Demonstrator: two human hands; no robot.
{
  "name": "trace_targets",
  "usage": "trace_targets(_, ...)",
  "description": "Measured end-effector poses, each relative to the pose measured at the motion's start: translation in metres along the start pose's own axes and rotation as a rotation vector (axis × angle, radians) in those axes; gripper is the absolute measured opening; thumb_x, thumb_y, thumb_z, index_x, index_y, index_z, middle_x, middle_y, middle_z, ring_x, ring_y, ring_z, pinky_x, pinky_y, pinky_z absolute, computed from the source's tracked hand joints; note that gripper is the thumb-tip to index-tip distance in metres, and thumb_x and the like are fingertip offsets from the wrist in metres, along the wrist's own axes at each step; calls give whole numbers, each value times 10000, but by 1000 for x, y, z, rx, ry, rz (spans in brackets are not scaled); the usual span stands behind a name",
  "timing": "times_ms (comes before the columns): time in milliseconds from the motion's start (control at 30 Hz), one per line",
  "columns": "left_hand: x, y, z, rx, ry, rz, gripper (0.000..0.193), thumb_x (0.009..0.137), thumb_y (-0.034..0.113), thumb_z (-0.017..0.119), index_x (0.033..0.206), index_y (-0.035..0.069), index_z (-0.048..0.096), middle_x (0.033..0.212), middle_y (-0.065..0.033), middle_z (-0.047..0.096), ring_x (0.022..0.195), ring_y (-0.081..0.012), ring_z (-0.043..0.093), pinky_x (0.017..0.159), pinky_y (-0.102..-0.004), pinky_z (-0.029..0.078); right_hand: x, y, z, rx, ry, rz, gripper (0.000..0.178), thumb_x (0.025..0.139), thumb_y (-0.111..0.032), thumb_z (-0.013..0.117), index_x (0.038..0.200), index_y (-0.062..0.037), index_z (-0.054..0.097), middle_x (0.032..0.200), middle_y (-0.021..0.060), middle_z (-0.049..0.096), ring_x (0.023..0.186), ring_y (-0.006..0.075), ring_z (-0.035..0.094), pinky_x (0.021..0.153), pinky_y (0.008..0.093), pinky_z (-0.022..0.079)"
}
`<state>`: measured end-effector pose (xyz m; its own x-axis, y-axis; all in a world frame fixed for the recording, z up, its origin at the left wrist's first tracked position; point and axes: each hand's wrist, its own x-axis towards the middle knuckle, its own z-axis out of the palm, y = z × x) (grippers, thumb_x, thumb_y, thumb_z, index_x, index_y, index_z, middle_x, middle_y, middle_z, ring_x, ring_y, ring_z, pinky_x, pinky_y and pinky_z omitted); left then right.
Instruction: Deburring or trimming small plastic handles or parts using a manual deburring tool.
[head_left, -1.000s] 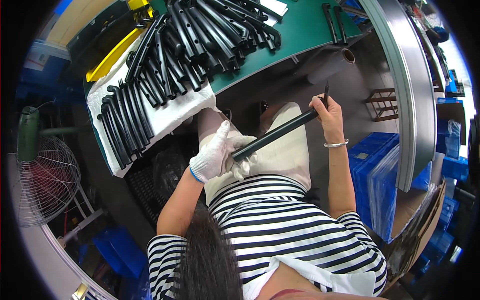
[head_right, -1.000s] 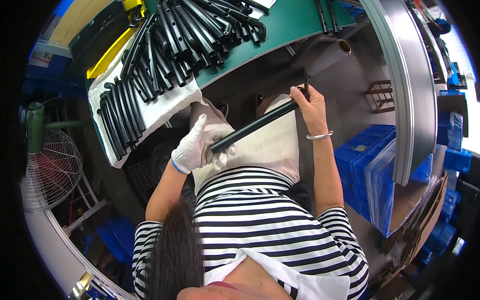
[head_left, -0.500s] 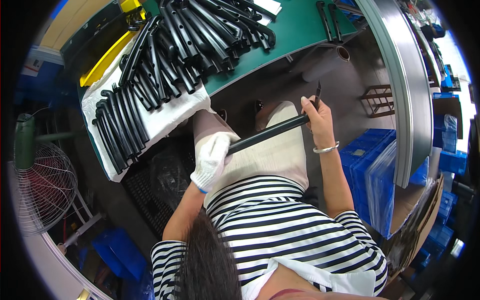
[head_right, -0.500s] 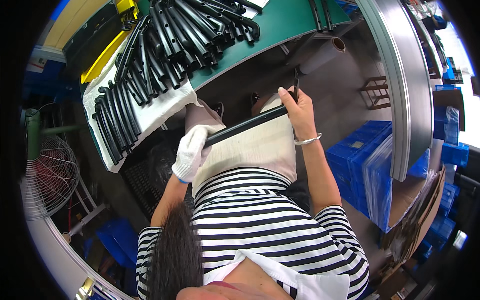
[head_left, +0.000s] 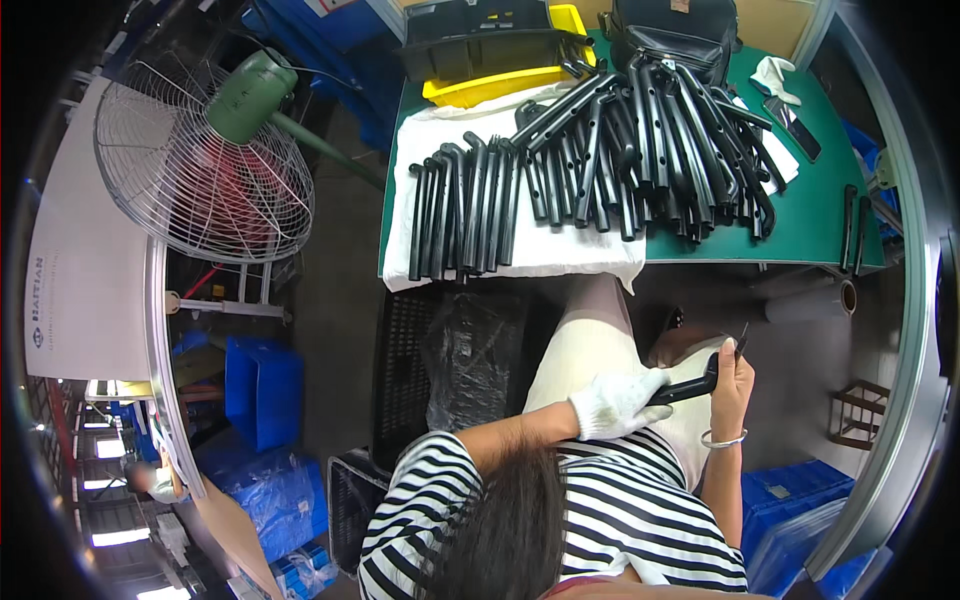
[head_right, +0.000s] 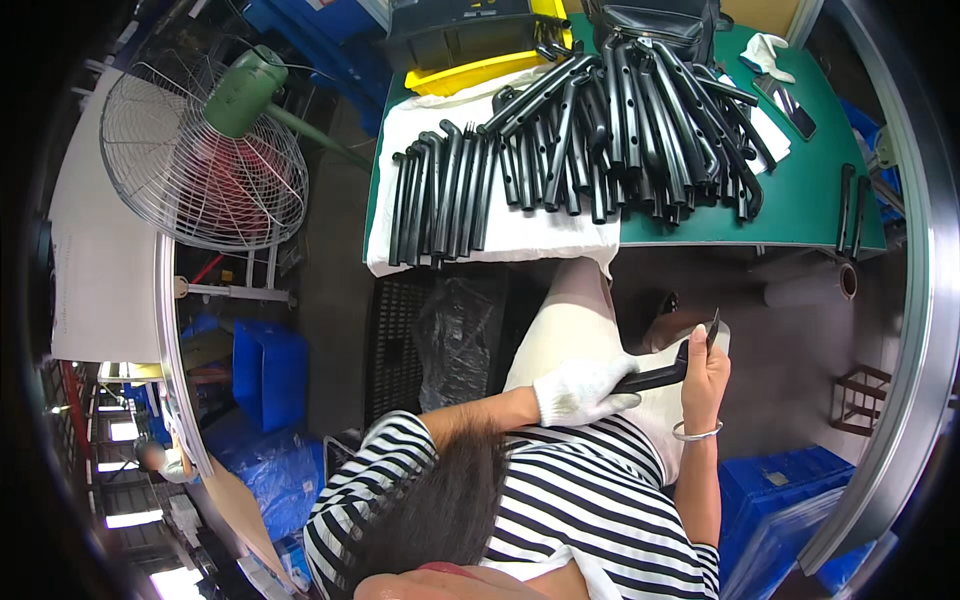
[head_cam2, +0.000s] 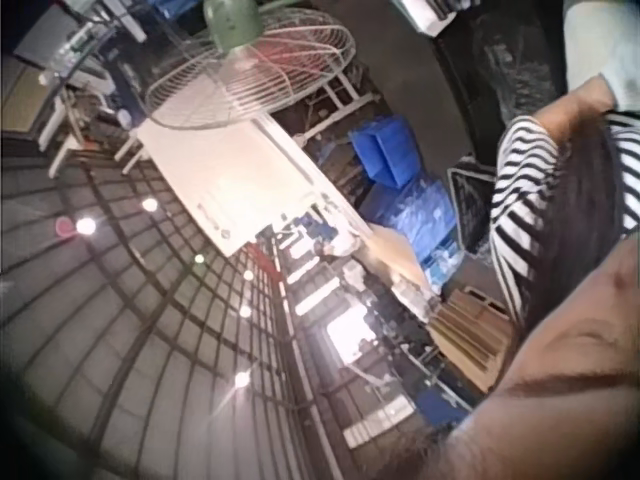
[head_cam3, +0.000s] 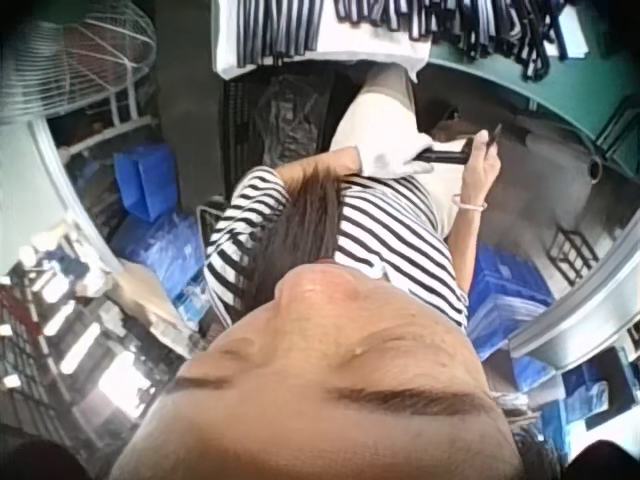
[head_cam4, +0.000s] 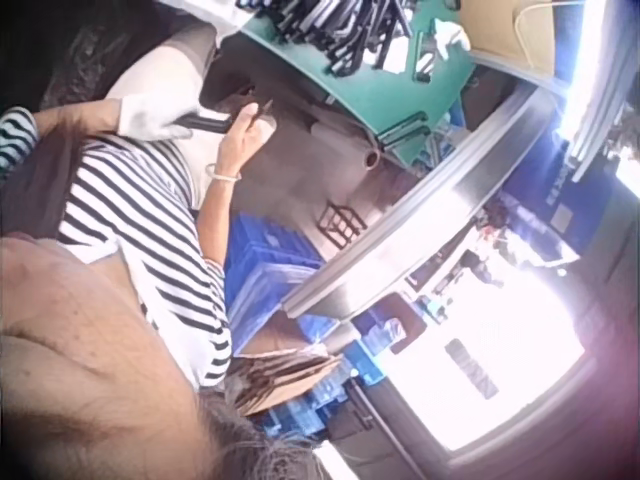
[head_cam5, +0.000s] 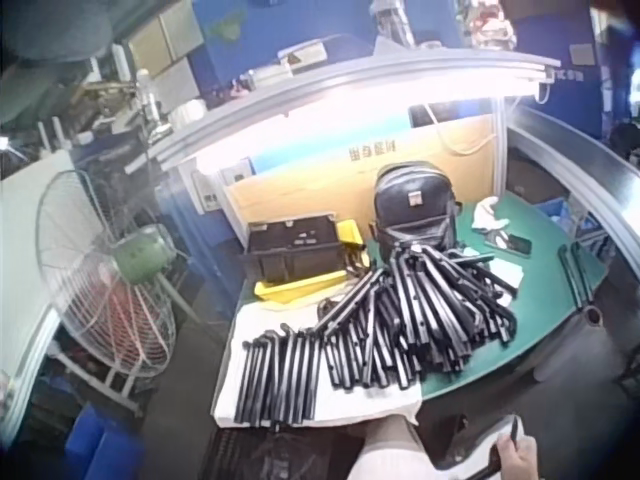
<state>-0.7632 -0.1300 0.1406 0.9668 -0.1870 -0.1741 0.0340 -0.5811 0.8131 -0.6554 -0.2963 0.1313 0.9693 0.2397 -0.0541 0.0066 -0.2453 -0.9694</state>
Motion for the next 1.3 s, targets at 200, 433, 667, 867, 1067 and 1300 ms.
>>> trace_targets(200,-20,-40,-119,143,864,-492,338,919,384,541,1022,63,533,941,-199,606,827,-402,604,739,-485,493,20,-11,-10,401,-30,124,418,1028,-311,439,698,-64,511,507,-105,288,408,-13,220,379,193,176)
trace_targets(433,-91,-196,-250,631,929,-991,481,926,498,441,1168,90,521,1117,-229,560,1015,-433,581,866,-510,464,6,21,-25,396,-81,307,326,1015,-250,473,749,-67,519,521,-113,301,413,-15,228,384,188,181)
trace_targets(667,-66,-235,-268,513,741,-1150,615,931,575,330,1266,79,473,1247,-257,518,1119,-429,547,945,-502,441,2,15,-18,408,-90,338,329,1012,-260,480,758,-56,531,524,-115,311,416,-16,236,389,193,182)
trace_targets(867,-66,-230,-262,537,805,-1102,627,917,610,345,1224,90,515,1210,-237,540,1109,-416,553,948,-491,433,0,25,-23,418,-84,369,330,1010,-260,485,758,-52,534,520,-118,306,413,-16,233,386,195,173)
trace_targets(1067,-22,-176,-259,918,1091,-756,473,848,458,579,1124,75,578,1084,-183,556,1034,-370,542,868,-488,458,3,29,-22,439,-112,377,328,1010,-260,479,747,-68,518,517,-108,308,409,-7,234,386,185,196)
trace_targets(1300,123,-131,-279,841,754,-321,647,765,449,645,1251,36,536,1212,-212,584,1139,-374,547,986,-455,415,-5,17,-12,433,-117,342,306,1006,-237,490,765,-56,545,531,-115,321,417,-15,241,389,193,183)
